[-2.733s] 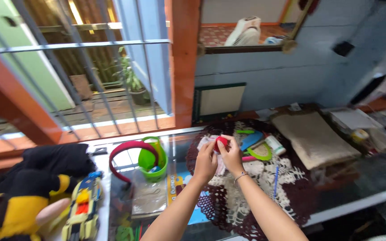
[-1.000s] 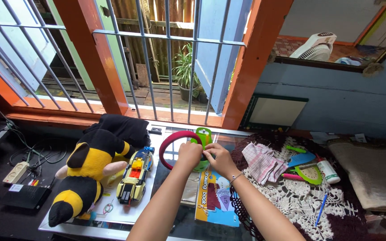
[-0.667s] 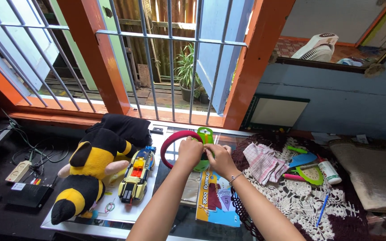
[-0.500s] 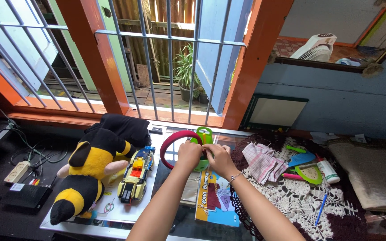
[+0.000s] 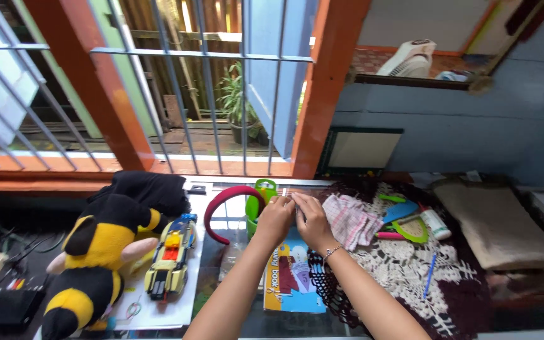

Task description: Organizing and manipulating various small items, toys, and stationery on a glass-topped desk.

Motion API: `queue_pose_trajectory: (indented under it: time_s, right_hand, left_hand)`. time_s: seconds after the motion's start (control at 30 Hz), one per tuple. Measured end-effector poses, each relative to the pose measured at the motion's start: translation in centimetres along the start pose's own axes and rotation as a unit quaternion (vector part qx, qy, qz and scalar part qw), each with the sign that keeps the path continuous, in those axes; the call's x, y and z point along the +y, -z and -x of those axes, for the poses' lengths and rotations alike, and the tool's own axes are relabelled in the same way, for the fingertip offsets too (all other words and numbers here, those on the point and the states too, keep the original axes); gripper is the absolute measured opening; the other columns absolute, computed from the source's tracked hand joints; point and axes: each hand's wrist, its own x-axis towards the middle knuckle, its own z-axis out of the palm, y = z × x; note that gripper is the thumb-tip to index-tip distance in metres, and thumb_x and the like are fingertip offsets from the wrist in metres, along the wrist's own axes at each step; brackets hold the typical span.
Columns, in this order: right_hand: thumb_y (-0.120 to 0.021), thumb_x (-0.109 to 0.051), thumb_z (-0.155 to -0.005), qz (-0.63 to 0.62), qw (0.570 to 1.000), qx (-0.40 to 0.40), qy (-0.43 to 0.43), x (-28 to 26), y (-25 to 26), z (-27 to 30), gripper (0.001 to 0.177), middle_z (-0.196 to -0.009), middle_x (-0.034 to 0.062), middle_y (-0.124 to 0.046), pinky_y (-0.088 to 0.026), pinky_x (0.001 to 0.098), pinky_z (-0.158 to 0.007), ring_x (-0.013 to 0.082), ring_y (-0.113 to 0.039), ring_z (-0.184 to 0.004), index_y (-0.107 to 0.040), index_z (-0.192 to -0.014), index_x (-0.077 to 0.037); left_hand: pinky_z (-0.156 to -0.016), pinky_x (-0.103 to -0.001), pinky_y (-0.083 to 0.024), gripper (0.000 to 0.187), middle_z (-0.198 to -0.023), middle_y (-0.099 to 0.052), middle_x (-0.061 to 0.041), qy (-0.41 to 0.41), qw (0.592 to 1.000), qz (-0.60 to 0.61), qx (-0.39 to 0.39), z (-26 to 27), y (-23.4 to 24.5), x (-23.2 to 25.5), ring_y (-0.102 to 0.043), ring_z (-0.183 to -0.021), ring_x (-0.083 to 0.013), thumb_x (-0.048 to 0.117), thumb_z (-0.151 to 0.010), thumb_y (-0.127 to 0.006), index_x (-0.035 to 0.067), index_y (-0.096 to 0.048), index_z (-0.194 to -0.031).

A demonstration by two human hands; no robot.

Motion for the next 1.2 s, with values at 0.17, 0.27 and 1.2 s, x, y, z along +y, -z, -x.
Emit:
queue_pose_trajectory:
  time_s: [0.17, 0.27, 1.2]
  right_hand:
    - [-0.06, -0.003, -0.09, 0.067, 0.997, 0.008, -0.036, 3.8, 1.9, 2.8, 0.044, -0.133, 0.0178, -0.064, -0.044, 0.0445, -0.109, 0.0359, -0.057, -0.126, -0.063, -0.133, 0.0]
    - [-0.061, -0.005, -0.089, 0.108, 0.992, 0.009, -0.06, 7.3, 3.0, 5.2, 0.044, -0.136, 0.0191, -0.062, -0.042, 0.045, -0.11, 0.0368, -0.055, -0.129, -0.062, -0.133, 0.001]
    - [-0.05, 0.019, -0.077, 0.106, 0.946, -0.077, -0.295, 19.9, 10.2, 17.1, 0.073, -0.149, 0.0243, -0.045, -0.036, 0.0425, -0.114, 0.0412, -0.043, -0.137, -0.043, -0.148, 0.001]
  left_hand:
    - [-0.103, -0.044, -0.047, 0.042, -0.124, -0.065, -0.024, -0.058, 0.998, 0.016, -0.014, -0.6, -3.6, 2.3, -0.057, -0.122, -0.042, 0.01, -0.087, -0.063, -0.003, -0.063, -0.127]
    - [-0.113, -0.047, -0.039, 0.042, -0.13, -0.063, -0.024, -0.098, 0.994, -0.013, -0.051, -0.9, -6.7, 3.6, -0.054, -0.128, -0.0405, 0.016, -0.094, -0.061, -0.007, -0.06, -0.13]
    - [-0.115, -0.045, -0.04, 0.058, -0.15, -0.05, -0.023, -0.104, 0.954, 0.193, -0.204, 0.1, -23.8, 10.1, -0.047, -0.139, -0.0421, 0.003, -0.086, -0.056, -0.003, -0.051, -0.143]
